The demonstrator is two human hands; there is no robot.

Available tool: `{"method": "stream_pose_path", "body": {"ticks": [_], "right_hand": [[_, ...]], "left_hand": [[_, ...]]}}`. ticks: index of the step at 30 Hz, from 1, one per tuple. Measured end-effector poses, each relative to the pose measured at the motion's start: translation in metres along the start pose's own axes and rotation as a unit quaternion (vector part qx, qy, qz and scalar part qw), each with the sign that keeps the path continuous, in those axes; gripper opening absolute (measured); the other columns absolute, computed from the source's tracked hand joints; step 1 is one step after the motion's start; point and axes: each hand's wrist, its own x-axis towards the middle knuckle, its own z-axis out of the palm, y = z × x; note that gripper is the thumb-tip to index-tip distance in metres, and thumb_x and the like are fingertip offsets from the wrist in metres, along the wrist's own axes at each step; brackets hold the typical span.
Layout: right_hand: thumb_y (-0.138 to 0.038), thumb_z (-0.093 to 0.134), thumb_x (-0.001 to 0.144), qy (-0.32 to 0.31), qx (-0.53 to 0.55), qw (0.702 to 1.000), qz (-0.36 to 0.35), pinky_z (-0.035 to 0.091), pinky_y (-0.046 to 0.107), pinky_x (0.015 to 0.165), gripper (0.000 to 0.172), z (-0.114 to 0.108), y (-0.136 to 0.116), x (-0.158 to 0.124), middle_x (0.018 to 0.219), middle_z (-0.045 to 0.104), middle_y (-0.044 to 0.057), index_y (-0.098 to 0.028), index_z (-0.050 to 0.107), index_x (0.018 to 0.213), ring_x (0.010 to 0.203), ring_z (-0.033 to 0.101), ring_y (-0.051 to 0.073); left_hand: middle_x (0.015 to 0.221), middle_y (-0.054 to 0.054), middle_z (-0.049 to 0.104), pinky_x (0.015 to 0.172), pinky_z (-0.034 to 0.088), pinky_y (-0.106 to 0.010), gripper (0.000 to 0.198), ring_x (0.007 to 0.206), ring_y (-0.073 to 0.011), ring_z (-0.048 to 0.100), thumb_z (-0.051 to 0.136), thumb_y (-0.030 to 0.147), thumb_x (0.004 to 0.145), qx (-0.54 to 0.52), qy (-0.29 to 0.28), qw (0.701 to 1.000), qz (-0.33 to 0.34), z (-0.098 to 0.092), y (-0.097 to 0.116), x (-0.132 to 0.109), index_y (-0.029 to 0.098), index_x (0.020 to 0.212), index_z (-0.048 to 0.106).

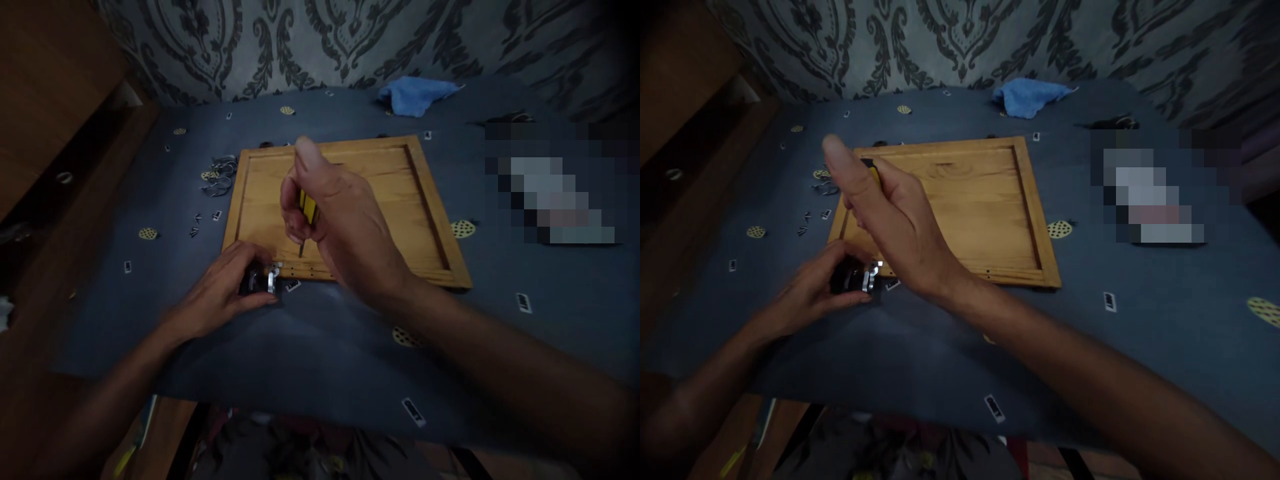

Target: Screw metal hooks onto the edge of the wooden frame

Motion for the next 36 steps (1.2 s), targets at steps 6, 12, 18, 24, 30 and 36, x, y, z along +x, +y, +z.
{"method": "stream_pose_path", "body": {"ticks": [6, 12, 18, 24, 30, 36], "right_hand": [[-0.037, 0.041, 0.110, -0.014, -0.177, 0.983, -0.049, 0.049, 0.030, 0.081, 0.025, -0.013, 0.014, 0.011, 0.079, 0.052, -0.003, -0.024, 0.054, 0.092, 0.076, 0.054, 0.013], [-0.017, 0.054, 0.094, -0.051, -0.273, 0.959, -0.057, 0.055, 0.039, 0.089, 0.030, -0.037, 0.065, 0.013, 0.100, 0.066, 0.004, -0.020, 0.055, 0.124, 0.094, 0.065, 0.020], [-0.011, 0.052, 0.088, -0.080, -0.379, 0.917, -0.096, 0.053, 0.047, 0.104, 0.047, -0.052, 0.084, -0.005, 0.132, 0.069, 0.011, -0.021, 0.058, 0.134, 0.120, 0.065, 0.027], [-0.011, 0.053, 0.090, -0.087, -0.396, 0.908, -0.104, 0.054, 0.048, 0.104, 0.044, -0.057, 0.084, -0.010, 0.131, 0.071, 0.009, -0.024, 0.062, 0.131, 0.119, 0.067, 0.026], [-0.013, 0.054, 0.090, -0.079, -0.383, 0.915, -0.102, 0.056, 0.046, 0.101, 0.041, -0.059, 0.084, -0.012, 0.129, 0.071, 0.008, -0.024, 0.064, 0.129, 0.115, 0.069, 0.025], [-0.013, 0.054, 0.090, -0.056, -0.352, 0.929, -0.097, 0.057, 0.046, 0.102, 0.038, -0.058, 0.083, -0.013, 0.126, 0.071, 0.009, -0.022, 0.064, 0.126, 0.115, 0.069, 0.026]], "left_hand": [[0.115, -0.005, 0.066, 0.094, 0.052, -0.038, 0.035, 0.109, -0.0239, 0.064, 0.071, 0.047, 0.095, -0.007, 0.001, 1.000, 0.014, 0.000, -0.001, 0.001, 0.022, 0.115, 0.056], [0.113, -0.006, 0.067, 0.094, 0.052, -0.038, 0.034, 0.106, -0.0241, 0.064, 0.072, 0.045, 0.095, -0.022, -0.003, 1.000, 0.013, -0.001, 0.001, 0.002, 0.022, 0.116, 0.057], [0.114, -0.006, 0.066, 0.096, 0.053, -0.039, 0.034, 0.109, -0.0255, 0.063, 0.071, 0.046, 0.094, -0.021, -0.013, 1.000, -0.001, -0.001, 0.001, 0.001, 0.023, 0.116, 0.058], [0.115, -0.006, 0.067, 0.097, 0.054, -0.040, 0.039, 0.108, -0.0255, 0.064, 0.073, 0.049, 0.092, -0.032, -0.002, 0.999, 0.002, -0.001, -0.003, 0.001, 0.023, 0.118, 0.059], [0.113, -0.005, 0.069, 0.089, 0.056, -0.033, 0.034, 0.103, -0.0223, 0.069, 0.072, 0.047, 0.093, -0.081, 0.048, 0.996, -0.006, -0.007, -0.004, -0.001, 0.022, 0.114, 0.060], [0.099, -0.005, 0.073, 0.084, 0.055, -0.030, 0.015, 0.094, -0.0195, 0.071, 0.056, 0.034, 0.103, -0.091, 0.189, 0.977, -0.032, -0.012, -0.007, 0.001, 0.021, 0.105, 0.062]]}}
